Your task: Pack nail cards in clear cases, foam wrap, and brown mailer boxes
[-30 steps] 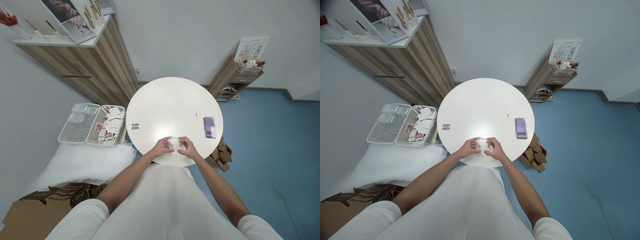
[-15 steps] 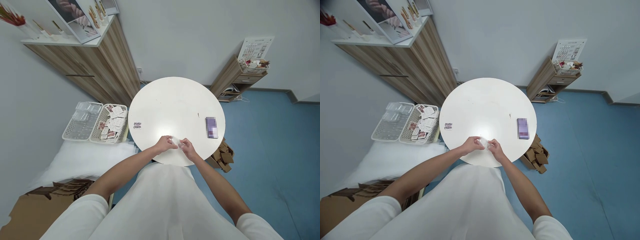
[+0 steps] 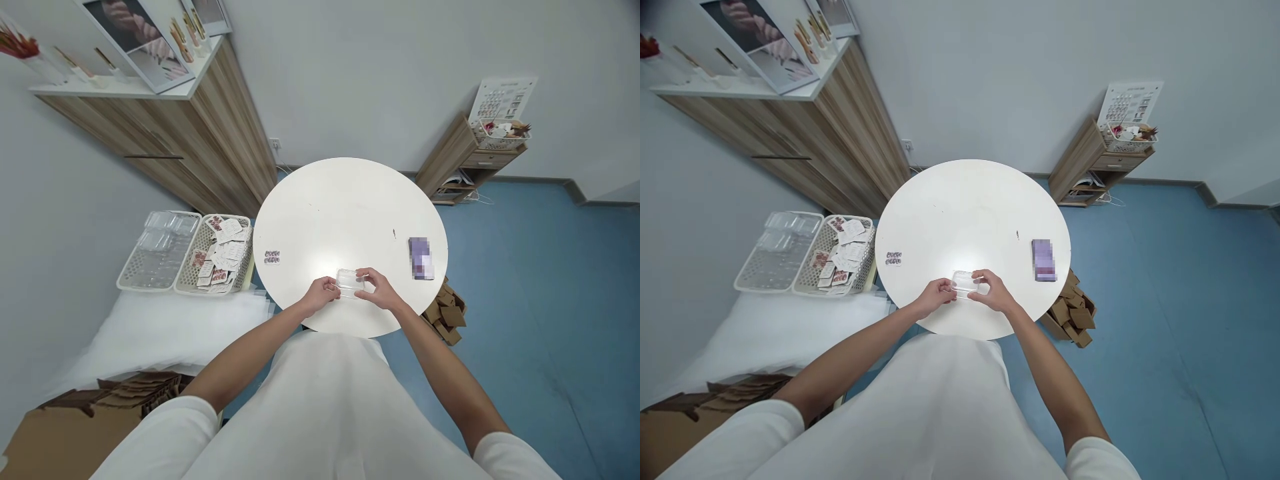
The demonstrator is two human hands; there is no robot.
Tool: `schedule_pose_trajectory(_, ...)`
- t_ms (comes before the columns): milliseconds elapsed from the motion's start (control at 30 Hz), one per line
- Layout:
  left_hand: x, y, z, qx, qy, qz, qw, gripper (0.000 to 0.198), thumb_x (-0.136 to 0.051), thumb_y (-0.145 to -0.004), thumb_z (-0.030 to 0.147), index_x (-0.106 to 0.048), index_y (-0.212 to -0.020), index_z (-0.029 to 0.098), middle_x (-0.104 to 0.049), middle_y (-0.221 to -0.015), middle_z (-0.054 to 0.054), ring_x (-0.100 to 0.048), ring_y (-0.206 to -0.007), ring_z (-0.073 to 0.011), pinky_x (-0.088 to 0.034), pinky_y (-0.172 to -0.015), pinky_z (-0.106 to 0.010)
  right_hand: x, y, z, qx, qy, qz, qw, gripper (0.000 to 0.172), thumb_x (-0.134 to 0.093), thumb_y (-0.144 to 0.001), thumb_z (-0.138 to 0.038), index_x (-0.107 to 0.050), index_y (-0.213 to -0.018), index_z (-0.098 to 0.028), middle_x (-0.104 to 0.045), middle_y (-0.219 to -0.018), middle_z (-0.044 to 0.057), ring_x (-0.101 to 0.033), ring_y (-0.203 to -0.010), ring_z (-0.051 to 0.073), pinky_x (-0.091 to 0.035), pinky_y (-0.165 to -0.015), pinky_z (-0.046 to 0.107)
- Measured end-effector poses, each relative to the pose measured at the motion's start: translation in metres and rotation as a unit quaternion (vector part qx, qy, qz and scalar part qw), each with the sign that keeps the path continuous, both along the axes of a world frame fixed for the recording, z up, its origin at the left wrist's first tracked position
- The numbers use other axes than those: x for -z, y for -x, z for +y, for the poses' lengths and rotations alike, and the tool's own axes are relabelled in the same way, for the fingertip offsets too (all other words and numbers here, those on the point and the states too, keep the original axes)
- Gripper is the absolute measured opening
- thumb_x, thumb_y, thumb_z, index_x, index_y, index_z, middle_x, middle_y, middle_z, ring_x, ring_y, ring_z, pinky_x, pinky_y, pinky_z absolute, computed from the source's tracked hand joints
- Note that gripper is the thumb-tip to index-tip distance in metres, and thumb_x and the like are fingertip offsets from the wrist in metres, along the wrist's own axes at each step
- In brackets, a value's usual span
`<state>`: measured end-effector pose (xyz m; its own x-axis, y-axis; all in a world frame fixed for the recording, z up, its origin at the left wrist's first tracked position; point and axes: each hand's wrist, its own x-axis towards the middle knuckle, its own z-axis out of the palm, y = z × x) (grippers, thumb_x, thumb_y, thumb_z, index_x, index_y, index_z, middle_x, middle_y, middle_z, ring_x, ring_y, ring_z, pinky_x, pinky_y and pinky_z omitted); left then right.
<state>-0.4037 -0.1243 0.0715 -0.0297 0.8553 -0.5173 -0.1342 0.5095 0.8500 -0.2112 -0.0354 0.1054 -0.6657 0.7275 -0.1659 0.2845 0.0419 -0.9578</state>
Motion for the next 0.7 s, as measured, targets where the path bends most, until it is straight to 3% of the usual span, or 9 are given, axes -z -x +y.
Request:
schedule_pose_trajectory(100,0.006,0.001,-0.003,0.006,-0.025,0.026,0.999,0.026,-0.067,-0.066,0.023,-0.057,-0.088,0.015,-0.056,-0.074,-0.001,-0.06,-0.066,-0.0117,-0.045,-0.07,-0.03,0.003,0.007,0.002,0.046,0.009,-0.028,0.999,0.029,-0.055,-0.071,-0.047,-0.053,-0.086,-0.022,-0.057,-0.091,0.003,-0.057,-0.082,0.018,-0.043,-0.077,0.035)
schedule_pose_trajectory(267,0.009,-0.001,-0.008,0.012,-0.035,0.054,0.998,0.025,-0.067,-0.064,0.021,-0.058,-0.086,0.016,-0.057,-0.084,-0.002,-0.059,-0.067,-0.0104,-0.045,-0.071,-0.028,0.009,0.019,0.007,0.142,0.054,-0.053,0.987,0.035,-0.043,-0.077,-0.054,-0.053,-0.075,-0.02,-0.054,-0.081,0.001,-0.056,-0.063,0.013,-0.044,-0.067,0.032)
schedule_pose_trajectory(467,0.016,-0.002,-0.013,-0.015,-0.02,0.04,0.999,0.026,-0.066,-0.065,0.023,-0.057,-0.087,0.015,-0.054,-0.083,-0.001,-0.06,-0.067,-0.0104,-0.044,-0.066,-0.025,0.024,0.012,-0.004,0.171,0.151,-0.031,0.973,0.041,-0.041,-0.077,-0.055,-0.056,-0.097,-0.023,-0.054,-0.085,0.002,-0.053,-0.061,0.011,-0.046,-0.067,0.032)
schedule_pose_trajectory(600,0.022,-0.008,-0.016,-0.03,-0.005,0.035,0.999,0.026,-0.065,-0.066,0.023,-0.056,-0.088,0.015,-0.052,-0.081,0.0,-0.06,-0.067,-0.0106,-0.044,-0.063,-0.024,0.035,0.002,-0.032,0.179,0.138,-0.038,0.973,0.046,-0.051,-0.074,-0.047,-0.048,-0.114,-0.025,-0.054,-0.094,0.002,-0.055,-0.067,0.012,-0.045,-0.072,0.033)
schedule_pose_trajectory(700,0.026,-0.014,-0.017,-0.031,0.014,0.039,0.999,0.028,-0.065,-0.067,0.022,-0.054,-0.092,0.016,-0.052,-0.08,0.0,-0.06,-0.067,-0.0109,-0.044,-0.064,-0.025,0.046,-0.003,-0.05,0.174,0.126,-0.068,0.974,0.051,-0.057,-0.069,-0.041,-0.048,-0.115,-0.024,-0.052,-0.099,0.003,-0.053,-0.068,0.012,-0.045,-0.069,0.031)
